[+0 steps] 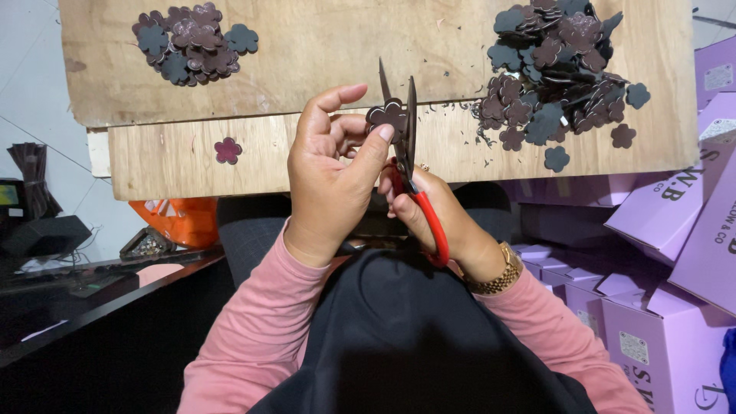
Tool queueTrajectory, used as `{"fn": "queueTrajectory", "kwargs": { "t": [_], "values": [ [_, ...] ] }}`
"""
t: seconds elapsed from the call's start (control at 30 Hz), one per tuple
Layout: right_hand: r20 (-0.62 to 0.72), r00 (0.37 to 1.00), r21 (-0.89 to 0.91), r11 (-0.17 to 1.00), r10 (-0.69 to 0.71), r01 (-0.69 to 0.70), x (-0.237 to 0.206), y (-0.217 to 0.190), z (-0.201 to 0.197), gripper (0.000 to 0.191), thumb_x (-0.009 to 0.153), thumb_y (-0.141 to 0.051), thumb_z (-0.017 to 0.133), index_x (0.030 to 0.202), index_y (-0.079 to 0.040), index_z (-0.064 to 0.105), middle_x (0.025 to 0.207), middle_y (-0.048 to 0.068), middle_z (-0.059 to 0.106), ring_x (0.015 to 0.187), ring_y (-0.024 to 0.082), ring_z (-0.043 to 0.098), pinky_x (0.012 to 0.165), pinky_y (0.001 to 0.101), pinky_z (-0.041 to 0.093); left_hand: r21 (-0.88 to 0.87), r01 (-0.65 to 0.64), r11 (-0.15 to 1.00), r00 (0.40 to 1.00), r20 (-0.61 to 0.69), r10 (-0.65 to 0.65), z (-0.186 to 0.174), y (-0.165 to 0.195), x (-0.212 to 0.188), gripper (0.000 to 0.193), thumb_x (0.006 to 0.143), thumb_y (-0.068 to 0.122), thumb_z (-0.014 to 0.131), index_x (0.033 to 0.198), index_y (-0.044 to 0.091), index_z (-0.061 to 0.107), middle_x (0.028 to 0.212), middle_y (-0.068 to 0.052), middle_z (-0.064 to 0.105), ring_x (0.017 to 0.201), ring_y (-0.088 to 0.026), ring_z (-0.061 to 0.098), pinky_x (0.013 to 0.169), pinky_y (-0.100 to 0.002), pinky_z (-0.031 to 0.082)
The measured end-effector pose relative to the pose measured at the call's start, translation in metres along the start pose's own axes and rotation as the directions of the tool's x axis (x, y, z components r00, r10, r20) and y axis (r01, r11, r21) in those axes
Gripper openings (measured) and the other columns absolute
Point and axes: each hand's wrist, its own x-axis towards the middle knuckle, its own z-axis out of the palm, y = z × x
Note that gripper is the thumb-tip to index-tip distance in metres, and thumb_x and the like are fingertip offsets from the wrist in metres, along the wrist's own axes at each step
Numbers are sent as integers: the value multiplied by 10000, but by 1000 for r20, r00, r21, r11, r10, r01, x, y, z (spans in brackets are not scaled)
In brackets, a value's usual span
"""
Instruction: The person sits at a workbench and uses red-handled shears to trim the edges of small flower-shaped leather pieces one at a time, placing each finished piece onto a pile on the table. Cut scraps accumulate on the bench as the person works through the stack of pieces.
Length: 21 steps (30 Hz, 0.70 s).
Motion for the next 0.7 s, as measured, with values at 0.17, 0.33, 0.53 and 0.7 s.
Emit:
{"fn": "queueTrajectory", "kwargs": {
  "t": [0.17, 0.33, 0.53, 0.7],
  "values": [
    [-21, 999, -56, 998, 24, -25, 0, 1, -1, 681, 995, -687, 540, 1154, -25, 554, 1021, 18, 559, 866, 98, 557, 772, 251, 515, 73, -48, 996, 999, 6, 48, -1, -4, 1, 429, 1025, -40, 657, 1404, -11, 458, 1027, -109, 706, 804, -80, 645, 688, -216, 546],
    [-25, 999, -53, 998, 34, -35, -1, 2, -2, 667, 971, -705, 545, 1096, -50, 558, 911, -10, 545, 800, 83, 533, 722, 241, 494, 130, -80, 988, 997, 11, 79, -5, -6, 1, 439, 1027, -37, 671, 1413, -7, 463, 1042, -97, 720, 878, -75, 657, 789, -208, 538],
    [-1, 998, -81, 995, 64, -64, -3, -2, -8, 650, 955, -710, 556, 1052, -67, 558, 825, -34, 526, 734, 60, 493, 649, 219, 441, 111, -55, 992, 998, 16, 54, -8, -5, 3, 461, 1009, -47, 681, 1409, -8, 455, 1039, -101, 730, 906, -76, 670, 811, -204, 537],
    [32, 993, -55, 992, 114, -112, -4, -4, -11, 622, 950, -697, 559, 1013, -79, 554, 766, -47, 501, 670, 49, 470, 598, 210, 416, 116, -24, 993, 999, 24, 21, -14, -1, 4, 482, 985, -46, 695, 1399, -10, 449, 1011, -103, 738, 884, -73, 675, 802, -200, 543]
  ]
}}
